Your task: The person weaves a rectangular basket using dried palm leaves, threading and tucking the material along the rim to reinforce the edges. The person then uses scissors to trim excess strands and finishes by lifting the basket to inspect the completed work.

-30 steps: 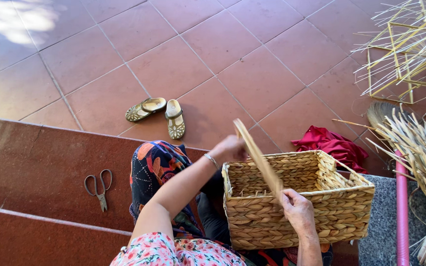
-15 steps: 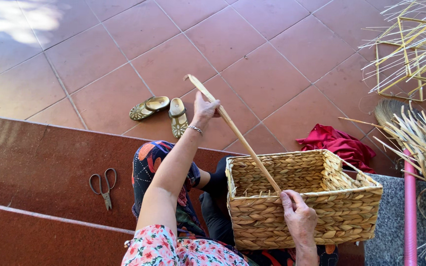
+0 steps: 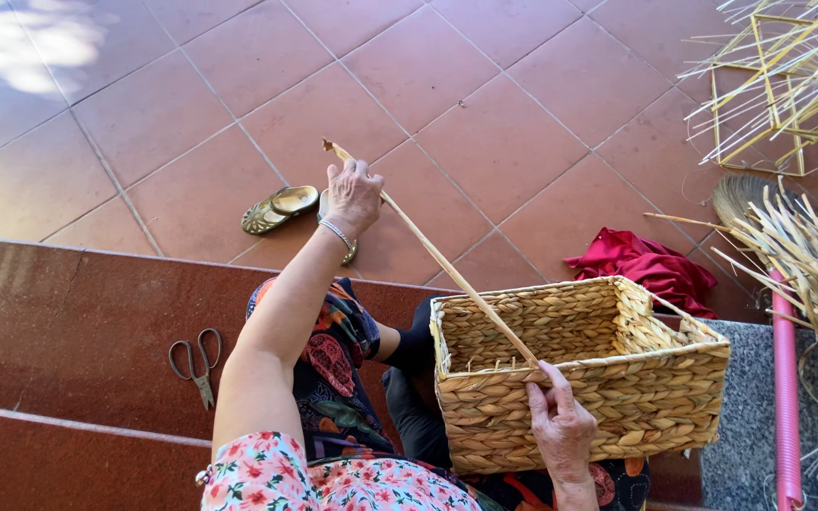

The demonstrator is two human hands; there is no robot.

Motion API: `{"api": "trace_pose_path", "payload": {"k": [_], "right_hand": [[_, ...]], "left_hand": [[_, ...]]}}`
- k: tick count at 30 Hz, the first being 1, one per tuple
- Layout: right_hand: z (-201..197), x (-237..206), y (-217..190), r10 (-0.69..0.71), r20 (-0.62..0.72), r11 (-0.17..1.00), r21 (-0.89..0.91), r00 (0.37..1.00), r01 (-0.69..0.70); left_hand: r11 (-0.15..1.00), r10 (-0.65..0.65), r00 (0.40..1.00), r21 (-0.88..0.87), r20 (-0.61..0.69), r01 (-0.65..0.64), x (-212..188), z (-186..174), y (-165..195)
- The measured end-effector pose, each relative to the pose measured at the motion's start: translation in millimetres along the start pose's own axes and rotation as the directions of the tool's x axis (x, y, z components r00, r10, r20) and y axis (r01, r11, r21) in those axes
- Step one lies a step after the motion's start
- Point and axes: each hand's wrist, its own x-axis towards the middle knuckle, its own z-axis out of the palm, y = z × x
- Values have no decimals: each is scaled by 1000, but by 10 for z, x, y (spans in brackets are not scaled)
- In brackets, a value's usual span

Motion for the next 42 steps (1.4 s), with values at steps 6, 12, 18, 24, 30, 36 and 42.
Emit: {"api": "trace_pose_path", "payload": {"k": [6,12,18,24,30,36,42], "right_hand": [[18,-88,-86,-126,-117,992,4,985,127],[-79,-57,-218,-265,-118,964,-53,957,260],[-161,-202,-330,-262,-53,958,-133,964,253],[-172,-269,-426,-249,-70,961,-138,966,238],[-164,-319,-432,-259,-75,955,-166,963,244],[-163,-348,-425,-244,-47,957,-172,969,233],[-144,-336,-476,-242,-34,944,-238,970,228]], "left_hand": [[850,-305,943,-410,129,331,49,311,244],[-200,-34,638,-631,769,750,-360,666,1116],[-82,225,648,-648,728,757,-1129,511,1931],[-69,552,587,-669,592,740,-1393,299,1915],[1,504,545,-631,670,776,-1412,461,2082],[101,640,425,-618,641,780,-1406,720,2162],[285,654,433,-732,621,619,-1314,701,2275]]}}
